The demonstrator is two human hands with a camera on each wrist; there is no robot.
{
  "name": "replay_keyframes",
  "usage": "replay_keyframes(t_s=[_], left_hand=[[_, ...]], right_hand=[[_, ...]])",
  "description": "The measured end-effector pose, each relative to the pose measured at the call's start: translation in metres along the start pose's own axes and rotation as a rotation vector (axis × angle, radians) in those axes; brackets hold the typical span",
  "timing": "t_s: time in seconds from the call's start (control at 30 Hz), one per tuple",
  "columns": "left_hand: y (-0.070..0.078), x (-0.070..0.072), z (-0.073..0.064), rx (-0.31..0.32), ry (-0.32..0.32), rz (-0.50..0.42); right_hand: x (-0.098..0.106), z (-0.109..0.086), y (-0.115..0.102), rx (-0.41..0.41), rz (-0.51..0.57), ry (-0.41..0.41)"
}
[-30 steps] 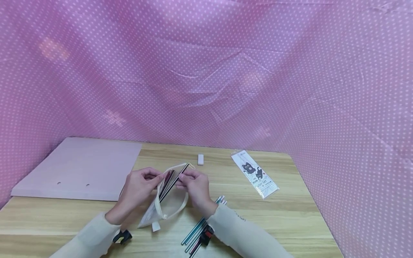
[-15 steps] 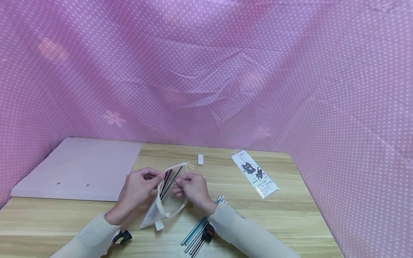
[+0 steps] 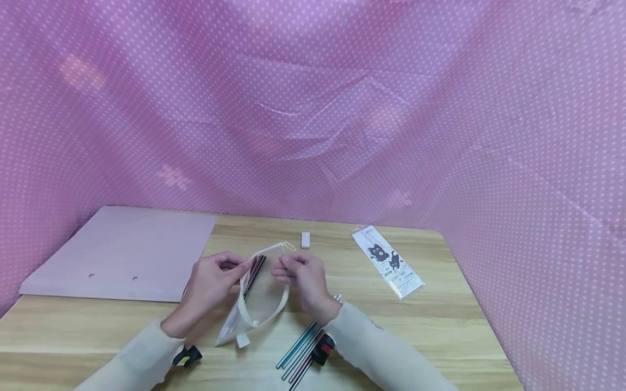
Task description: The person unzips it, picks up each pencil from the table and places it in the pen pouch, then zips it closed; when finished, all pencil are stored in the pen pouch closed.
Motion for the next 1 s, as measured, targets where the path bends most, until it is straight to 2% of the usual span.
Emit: replay_keyframes(t_s=[0.1, 0.17, 0.23, 0.3, 0.37, 0.47, 0.57, 0.63, 0.7, 0.77, 0.9, 1.0], left_hand=[[0.000, -0.001, 0.001, 0.005, 0.000, -0.008], [-0.001, -0.001, 0.002, 0.011, -0.003, -0.012], [-0.001, -0.001, 0.002, 0.016, -0.005, -0.012], [-0.001, -0.001, 0.002, 0.018, -0.008, -0.014], [-0.001, -0.001, 0.002, 0.017, -0.010, -0.012], [-0.002, -0.001, 0.001, 0.014, -0.008, -0.012], [-0.002, 0.000, 0.001, 0.011, -0.009, -0.007], [-0.002, 0.001, 0.001, 0.006, -0.010, -0.005], [-0.002, 0.001, 0.001, -0.005, -0.010, 0.002], [-0.002, 0.002, 0.002, -0.015, -0.006, 0.006], [-0.002, 0.002, 0.003, -0.014, -0.006, 0.007], [-0.002, 0.002, 0.003, 0.000, -0.006, -0.002]], right_hand=[[0.011, 0.002, -0.012, 0.060, 0.113, 0.080], [0.021, 0.003, -0.022, 0.110, 0.150, 0.126], [0.032, 0.005, -0.032, 0.155, 0.130, 0.149], [0.042, 0.007, -0.041, 0.198, 0.042, 0.105], [0.047, 0.006, -0.051, 0.249, -0.128, -0.014], [0.045, -0.002, -0.058, 0.344, -0.491, -0.301], [0.037, -0.018, -0.053, 0.435, -0.804, -0.609], [0.032, -0.029, -0.043, 0.443, -0.947, -0.776], [0.027, -0.039, -0.032, 0.431, -1.026, -0.896], [0.022, -0.046, -0.023, 0.426, -1.081, -0.981], [0.011, -0.055, -0.011, 0.429, -1.124, -1.102], [0.008, -0.057, -0.003, 0.417, -1.178, -1.151]])
Point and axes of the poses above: each hand's wrist, its own z-axis towards the middle knuckle, its own x-axis out of the back of the hand, y = z × x, the point moved 6 cm from there along z, towards the middle knuckle, and after that the axes turned 5 degrees about x, right-handed, at the moved point
